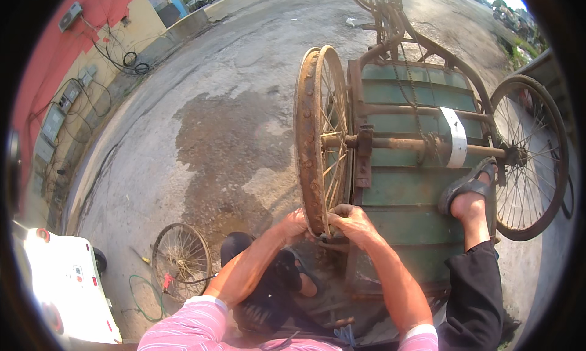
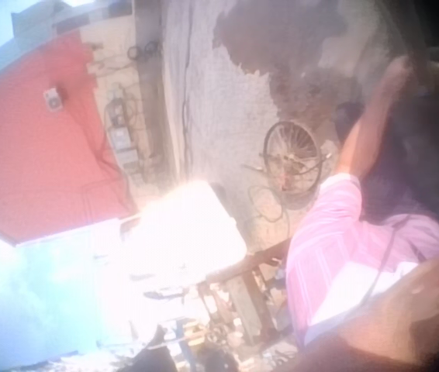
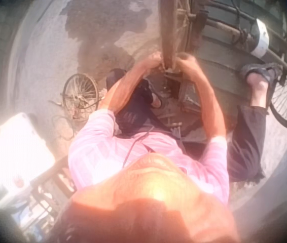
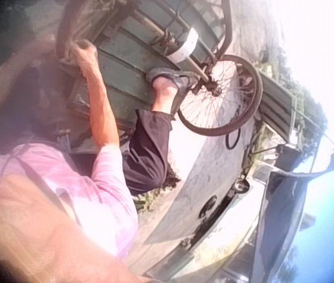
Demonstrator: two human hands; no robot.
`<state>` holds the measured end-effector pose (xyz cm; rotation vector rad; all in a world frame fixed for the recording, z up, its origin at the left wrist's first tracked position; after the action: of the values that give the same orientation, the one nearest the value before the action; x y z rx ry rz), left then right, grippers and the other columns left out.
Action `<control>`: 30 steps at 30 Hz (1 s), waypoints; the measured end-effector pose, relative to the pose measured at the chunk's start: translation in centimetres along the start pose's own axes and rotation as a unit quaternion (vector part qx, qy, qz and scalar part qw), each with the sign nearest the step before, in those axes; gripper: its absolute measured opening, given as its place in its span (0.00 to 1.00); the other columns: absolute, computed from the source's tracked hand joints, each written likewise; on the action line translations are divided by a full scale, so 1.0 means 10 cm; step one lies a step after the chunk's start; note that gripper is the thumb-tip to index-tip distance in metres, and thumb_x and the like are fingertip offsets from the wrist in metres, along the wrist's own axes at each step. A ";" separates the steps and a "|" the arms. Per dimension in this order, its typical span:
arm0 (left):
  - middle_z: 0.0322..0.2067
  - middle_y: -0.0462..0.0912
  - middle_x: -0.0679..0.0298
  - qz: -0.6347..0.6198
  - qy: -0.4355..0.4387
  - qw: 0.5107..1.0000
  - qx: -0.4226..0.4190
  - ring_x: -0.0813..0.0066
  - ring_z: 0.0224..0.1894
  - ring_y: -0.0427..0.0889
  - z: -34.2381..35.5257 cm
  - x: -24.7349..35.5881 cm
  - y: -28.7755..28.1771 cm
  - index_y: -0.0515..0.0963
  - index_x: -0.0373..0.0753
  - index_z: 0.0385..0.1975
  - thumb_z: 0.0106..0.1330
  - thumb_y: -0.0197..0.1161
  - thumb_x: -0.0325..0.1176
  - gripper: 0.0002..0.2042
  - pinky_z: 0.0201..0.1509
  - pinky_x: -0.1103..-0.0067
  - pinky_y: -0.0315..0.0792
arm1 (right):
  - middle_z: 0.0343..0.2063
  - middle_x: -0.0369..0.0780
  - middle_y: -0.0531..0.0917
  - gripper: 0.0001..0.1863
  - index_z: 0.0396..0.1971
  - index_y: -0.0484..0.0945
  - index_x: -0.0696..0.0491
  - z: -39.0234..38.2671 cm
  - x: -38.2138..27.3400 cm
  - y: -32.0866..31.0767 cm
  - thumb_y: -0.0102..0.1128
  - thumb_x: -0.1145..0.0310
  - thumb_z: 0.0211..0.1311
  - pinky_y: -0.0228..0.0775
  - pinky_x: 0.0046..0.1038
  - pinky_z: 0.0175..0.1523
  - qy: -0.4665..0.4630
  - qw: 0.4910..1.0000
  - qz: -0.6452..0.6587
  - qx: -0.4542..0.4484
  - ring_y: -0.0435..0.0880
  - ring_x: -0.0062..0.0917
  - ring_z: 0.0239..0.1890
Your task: The person is seated on a green metal cart and repeatedly adjusts the spokes of a bicycle wheel using a spoke wrench. The wheel is mounted on the cart, and the person rotates it to access different sections while tightening or loosening the spoke nipples.
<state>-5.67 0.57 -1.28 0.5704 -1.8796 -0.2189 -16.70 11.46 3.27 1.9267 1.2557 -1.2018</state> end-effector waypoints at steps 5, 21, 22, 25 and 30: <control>0.32 0.84 0.69 0.007 0.004 1.000 0.020 0.80 0.27 0.79 -0.01 -0.02 -0.07 0.83 0.41 0.46 0.70 0.72 0.40 0.12 0.30 0.81 0.71 | 0.30 0.33 0.82 0.24 0.40 0.85 0.58 0.08 0.12 -0.01 0.71 0.49 0.67 0.67 0.23 0.37 -0.004 1.000 -0.019 -0.020 0.75 0.15 0.33; 0.39 0.84 0.67 0.039 0.033 0.998 -0.023 0.81 0.34 0.80 -0.15 0.29 0.09 0.75 0.37 0.60 0.70 0.71 0.39 0.23 0.35 0.80 0.73 | 0.24 0.34 0.81 0.23 0.31 0.83 0.56 0.24 0.23 0.10 0.70 0.47 0.65 0.66 0.26 0.32 -0.013 0.996 0.083 0.002 0.75 0.18 0.26; 0.40 0.84 0.67 0.035 0.026 0.999 -0.015 0.81 0.34 0.80 -0.15 0.29 0.11 0.75 0.38 0.60 0.69 0.71 0.38 0.22 0.35 0.80 0.73 | 0.24 0.34 0.81 0.24 0.29 0.82 0.56 0.23 0.19 0.06 0.70 0.47 0.65 0.68 0.27 0.32 -0.027 0.999 0.035 0.025 0.76 0.19 0.27; 0.41 0.84 0.66 0.046 0.013 0.999 -0.010 0.81 0.36 0.81 -0.21 0.35 0.18 0.75 0.39 0.61 0.68 0.71 0.35 0.23 0.35 0.80 0.73 | 0.22 0.36 0.81 0.27 0.26 0.81 0.59 0.10 0.01 -0.05 0.69 0.45 0.64 0.71 0.31 0.34 -0.051 0.991 -0.090 0.084 0.77 0.21 0.28; 0.40 0.85 0.68 -0.022 -0.013 0.999 -0.025 0.81 0.35 0.82 -0.08 0.10 0.04 0.77 0.40 0.59 0.67 0.71 0.32 0.21 0.34 0.81 0.74 | 0.21 0.40 0.81 0.30 0.25 0.79 0.61 -0.06 -0.17 -0.02 0.68 0.43 0.64 0.74 0.34 0.36 -0.068 0.979 -0.161 0.104 0.78 0.24 0.29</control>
<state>-5.31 0.55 0.05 0.5770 -1.8834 -0.3023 -16.89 11.30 5.12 1.7887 1.4556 -1.6596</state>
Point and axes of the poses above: each hand's wrist, its own z-axis towards the middle knuckle, its own y-axis out of the palm, x = y × z, the point moved 8 cm from there along z, towards the middle knuckle
